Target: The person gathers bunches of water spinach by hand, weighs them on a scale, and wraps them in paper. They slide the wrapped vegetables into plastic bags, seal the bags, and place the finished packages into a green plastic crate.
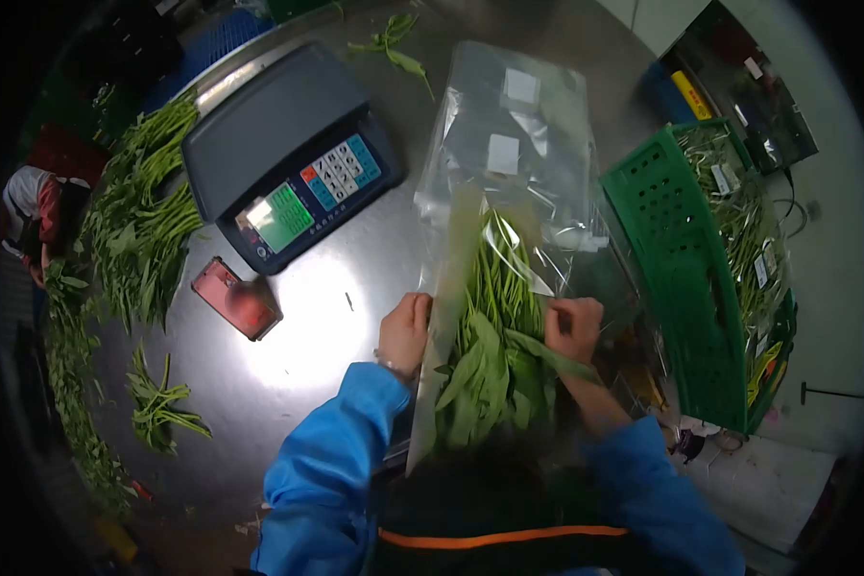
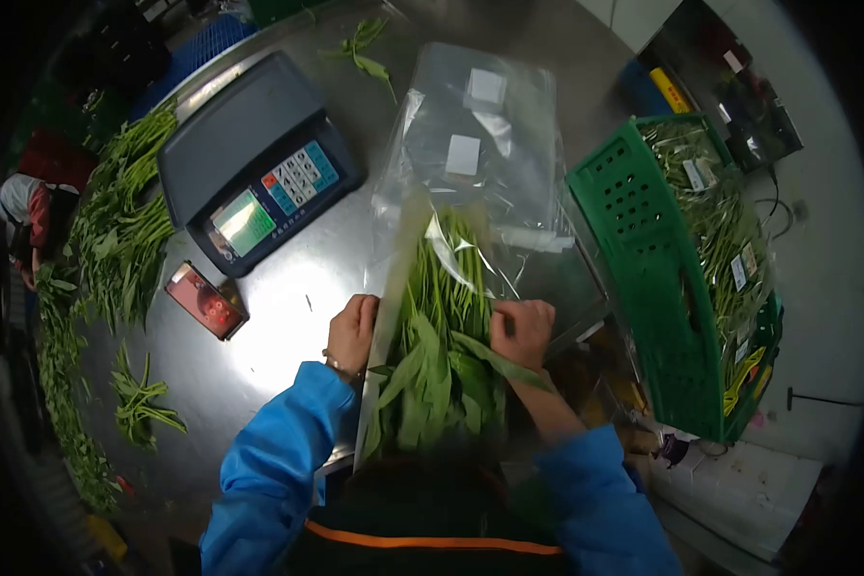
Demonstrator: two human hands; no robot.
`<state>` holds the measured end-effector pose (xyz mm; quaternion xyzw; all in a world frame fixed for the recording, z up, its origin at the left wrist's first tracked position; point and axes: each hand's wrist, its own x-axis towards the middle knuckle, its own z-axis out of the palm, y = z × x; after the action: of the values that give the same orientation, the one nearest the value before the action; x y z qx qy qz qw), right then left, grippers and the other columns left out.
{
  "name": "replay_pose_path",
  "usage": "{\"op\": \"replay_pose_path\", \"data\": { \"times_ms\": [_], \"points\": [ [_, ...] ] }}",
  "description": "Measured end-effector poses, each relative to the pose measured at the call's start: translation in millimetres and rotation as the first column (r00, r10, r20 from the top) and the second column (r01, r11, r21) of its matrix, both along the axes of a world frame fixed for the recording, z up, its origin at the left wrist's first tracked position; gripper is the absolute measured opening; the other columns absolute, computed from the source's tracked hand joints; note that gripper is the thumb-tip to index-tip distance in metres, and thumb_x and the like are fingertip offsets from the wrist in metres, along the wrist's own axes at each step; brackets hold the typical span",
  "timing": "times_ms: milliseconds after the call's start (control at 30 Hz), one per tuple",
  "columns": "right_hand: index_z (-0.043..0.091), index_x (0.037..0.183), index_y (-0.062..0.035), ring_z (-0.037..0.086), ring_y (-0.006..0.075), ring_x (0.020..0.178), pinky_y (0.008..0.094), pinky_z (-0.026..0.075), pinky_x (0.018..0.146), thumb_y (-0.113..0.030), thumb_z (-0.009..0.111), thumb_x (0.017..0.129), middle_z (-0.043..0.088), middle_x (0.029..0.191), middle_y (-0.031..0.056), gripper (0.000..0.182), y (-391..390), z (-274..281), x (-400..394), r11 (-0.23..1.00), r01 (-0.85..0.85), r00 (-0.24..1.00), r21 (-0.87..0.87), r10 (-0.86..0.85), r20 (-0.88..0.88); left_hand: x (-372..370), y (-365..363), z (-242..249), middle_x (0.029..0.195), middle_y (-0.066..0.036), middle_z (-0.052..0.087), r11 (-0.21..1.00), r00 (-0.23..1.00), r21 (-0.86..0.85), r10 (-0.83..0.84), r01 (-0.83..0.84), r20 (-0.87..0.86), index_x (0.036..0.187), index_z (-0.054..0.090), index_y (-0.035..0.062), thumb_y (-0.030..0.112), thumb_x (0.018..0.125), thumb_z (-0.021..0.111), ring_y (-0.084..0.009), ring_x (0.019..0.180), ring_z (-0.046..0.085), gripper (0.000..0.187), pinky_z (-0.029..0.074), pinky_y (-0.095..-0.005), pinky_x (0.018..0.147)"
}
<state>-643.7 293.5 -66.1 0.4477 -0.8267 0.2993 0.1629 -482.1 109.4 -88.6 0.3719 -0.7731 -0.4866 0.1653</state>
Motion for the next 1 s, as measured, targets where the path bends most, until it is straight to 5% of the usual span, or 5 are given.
{"op": "replay_pose_path", "data": {
  "times_ms": [233, 400, 700, 933, 1000],
  "points": [
    [0.049, 0.103, -0.0018, 0.045, 0.0162, 0.094, 0.0296, 0.039, 0.084, -0.02, 0.061, 0.081, 0.049, 0.1, 0.011, 0.031, -8, -12, -10, 0.736, 0.664, 0.475, -0.131, -0.279, 0.835, 3, -9, 1, 0.098, -0.015, 0.062, 0.863, 0.98, 0.505, 0.118, -0.022, -0.159, 0.124, 0.038, 0.0028, 0.025, 0.091, 0.043, -0.0253, 0.088, 0.06, 0.04, 0.045, -0.0308, 0.077],
    [0.058, 0.107, 0.0007, 0.053, 0.0116, 0.072, 0.0236, 0.042, 0.063, -0.053, 0.031, 0.089, 0.058, 0.079, 0.006, 0.063, -1, 6, -23, 0.93, 0.337, 0.012, 0.15, -0.163, 0.986, -16, -14, -6, 0.084, -0.02, 0.063, 0.989, 0.99, -0.071, -0.126, 0.13, 0.061, 0.116, 0.051, 0.0047, 0.026, 0.09, 0.045, -0.0335, 0.075, 0.061, 0.034, 0.048, -0.036, 0.066],
    [0.057, 0.1, 0.0052, 0.046, 0.0104, 0.068, 0.0271, 0.039, 0.06, -0.031, 0.039, 0.094, 0.054, 0.067, 0.0046, 0.041, 44, 0, 20, 0.958, 0.206, 0.531, 0.201, -0.282, 0.799, 49, 23, 15, 0.076, -0.013, 0.061, 0.973, 0.988, -0.187, -0.146, 0.135, -0.045, 0.099, 0.052, 0.0035, 0.016, 0.088, 0.05, -0.0285, 0.063, 0.06, 0.017, 0.047, -0.0362, 0.057],
    [0.056, 0.094, 0.0065, 0.054, 0.0119, 0.071, 0.0312, 0.042, 0.063, -0.024, 0.041, 0.093, 0.06, 0.072, 0.0145, 0.034, 36, 5, 16, 0.969, 0.18, 0.408, 0.17, -0.231, 0.883, 43, 17, 6, 0.068, -0.016, 0.056, 0.977, 0.984, 0.118, -0.177, 0.18, -0.038, 0.095, 0.048, 0.0033, 0.022, 0.09, 0.047, -0.0333, 0.06, 0.057, 0.019, 0.044, -0.0391, 0.056],
    [0.056, 0.094, 0.0056, 0.058, 0.0183, 0.066, 0.0331, 0.042, 0.06, -0.022, 0.04, 0.093, 0.058, 0.071, 0.0199, 0.032, 57, 7, 35, 0.954, 0.046, 0.755, 0.297, -0.228, 0.615, 56, 30, 10, 0.067, -0.018, 0.056, 0.976, 0.977, -0.043, -0.211, 0.212, 0.023, 0.089, 0.05, 0.0042, 0.018, 0.088, 0.049, -0.0379, 0.061, 0.056, 0.013, 0.043, -0.0422, 0.054]
  ]
}}
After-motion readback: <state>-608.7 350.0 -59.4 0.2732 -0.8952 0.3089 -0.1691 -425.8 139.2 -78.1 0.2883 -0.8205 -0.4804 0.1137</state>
